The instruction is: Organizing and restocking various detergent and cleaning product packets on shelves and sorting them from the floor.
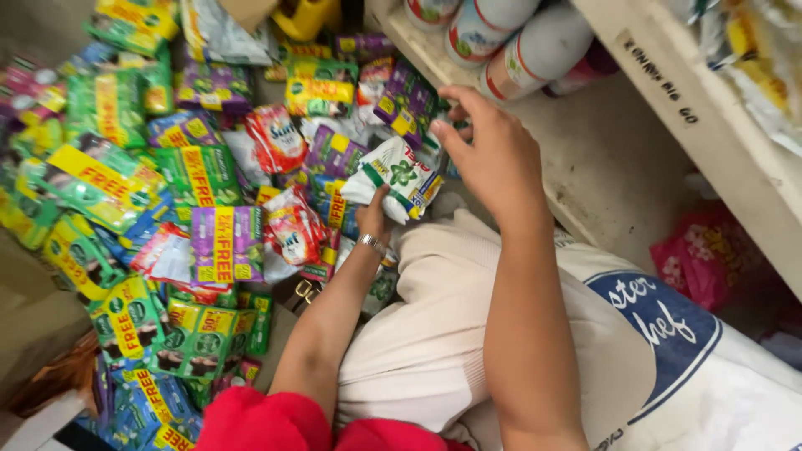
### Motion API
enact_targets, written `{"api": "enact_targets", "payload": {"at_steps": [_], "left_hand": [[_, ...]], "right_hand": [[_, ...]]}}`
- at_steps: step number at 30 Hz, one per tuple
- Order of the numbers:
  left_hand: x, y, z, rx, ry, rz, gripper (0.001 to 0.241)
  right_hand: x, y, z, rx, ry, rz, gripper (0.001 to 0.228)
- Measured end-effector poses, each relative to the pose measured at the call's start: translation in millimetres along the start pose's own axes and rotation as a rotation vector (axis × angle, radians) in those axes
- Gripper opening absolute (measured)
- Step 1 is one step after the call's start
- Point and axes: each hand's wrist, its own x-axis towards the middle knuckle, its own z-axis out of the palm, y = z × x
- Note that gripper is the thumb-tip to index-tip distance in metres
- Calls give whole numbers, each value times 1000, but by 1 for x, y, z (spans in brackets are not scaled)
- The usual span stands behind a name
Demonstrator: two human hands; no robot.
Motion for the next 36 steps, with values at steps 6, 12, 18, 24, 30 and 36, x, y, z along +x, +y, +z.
{"api": "enact_targets", "payload": {"at_steps": [6,12,18,24,30,36], "left_hand": [[-46,106,19,-221,-498,-74,57],[-101,189,51,-208,-958,34,73],[-115,194,79,-419,-1040,77,82],[-121,171,51,-262,-1052,38,81],[-184,220,85,-62,-746,316,82],[-194,197,100,-240,-482,564,80]], "right_hand": [[9,47,27,-143,39,-56,37],[-3,7,23,414,-121,-155,46],[-5,8,37,286,79,-363,47],[-9,22,27,511,-165,-520,103],[-13,8,49,454,-79,-213,106],[-16,-9,58,1028,273,-48,62]]}}
